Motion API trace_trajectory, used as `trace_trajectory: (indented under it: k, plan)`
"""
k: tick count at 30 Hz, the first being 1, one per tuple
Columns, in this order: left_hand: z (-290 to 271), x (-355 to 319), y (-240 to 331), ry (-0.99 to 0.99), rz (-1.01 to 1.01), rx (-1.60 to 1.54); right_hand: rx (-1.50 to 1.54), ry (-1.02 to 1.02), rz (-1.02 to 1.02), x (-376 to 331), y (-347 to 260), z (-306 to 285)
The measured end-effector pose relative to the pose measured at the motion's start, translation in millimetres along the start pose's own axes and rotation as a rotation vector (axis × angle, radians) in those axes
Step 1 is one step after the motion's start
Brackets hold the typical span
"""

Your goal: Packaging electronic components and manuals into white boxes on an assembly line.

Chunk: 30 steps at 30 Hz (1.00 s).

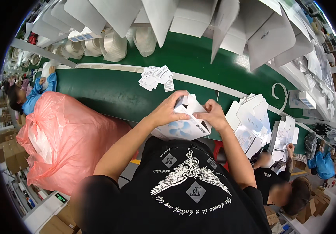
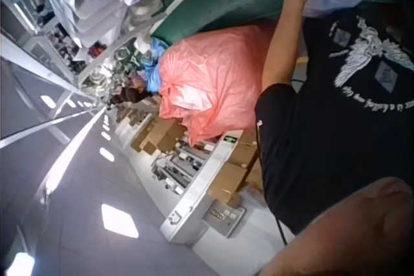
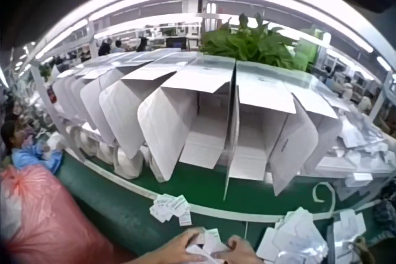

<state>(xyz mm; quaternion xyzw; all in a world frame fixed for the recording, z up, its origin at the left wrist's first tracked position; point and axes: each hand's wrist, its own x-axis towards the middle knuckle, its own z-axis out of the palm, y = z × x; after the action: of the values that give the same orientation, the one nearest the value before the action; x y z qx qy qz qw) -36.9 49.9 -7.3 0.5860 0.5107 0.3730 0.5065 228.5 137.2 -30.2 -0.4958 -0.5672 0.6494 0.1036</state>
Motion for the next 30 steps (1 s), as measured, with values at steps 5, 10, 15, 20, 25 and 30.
trace_trajectory:
  k: [5, 10, 15, 20, 25, 30]
  plan:
    - [15.3, -19.7, -10.3, 0.083, -0.046, 0.057, 0.095, -0.077, -0.079, 10.4, -0.2, -2.5]
    - [-12.4, -85.0, -33.2, 0.35, -0.193, 0.113, 0.705, -0.051, -0.046, 23.7, 5.0, -24.5]
    - [-157.8, -119.4, 11.2, 1.328, -0.173, 0.075, 0.652, 0.476, 0.145, 42.4, 133.6, -67.6]
    - [-309.3, -169.5, 129.3, 1.908, -0.436, 0.882, 0.545, 0.578, 0.15, 23.3, 220.8, -67.9]
    - [-480.6, -191.3, 174.0, 1.969, -0.626, 1.24, 0.279, 0.495, 0.138, 9.2, 241.5, -50.1]
    - [-630.1, -121.4, 214.8, 1.575, -0.611, 1.446, 0.028, 0.661, 0.091, -30.4, 263.0, -13.5]
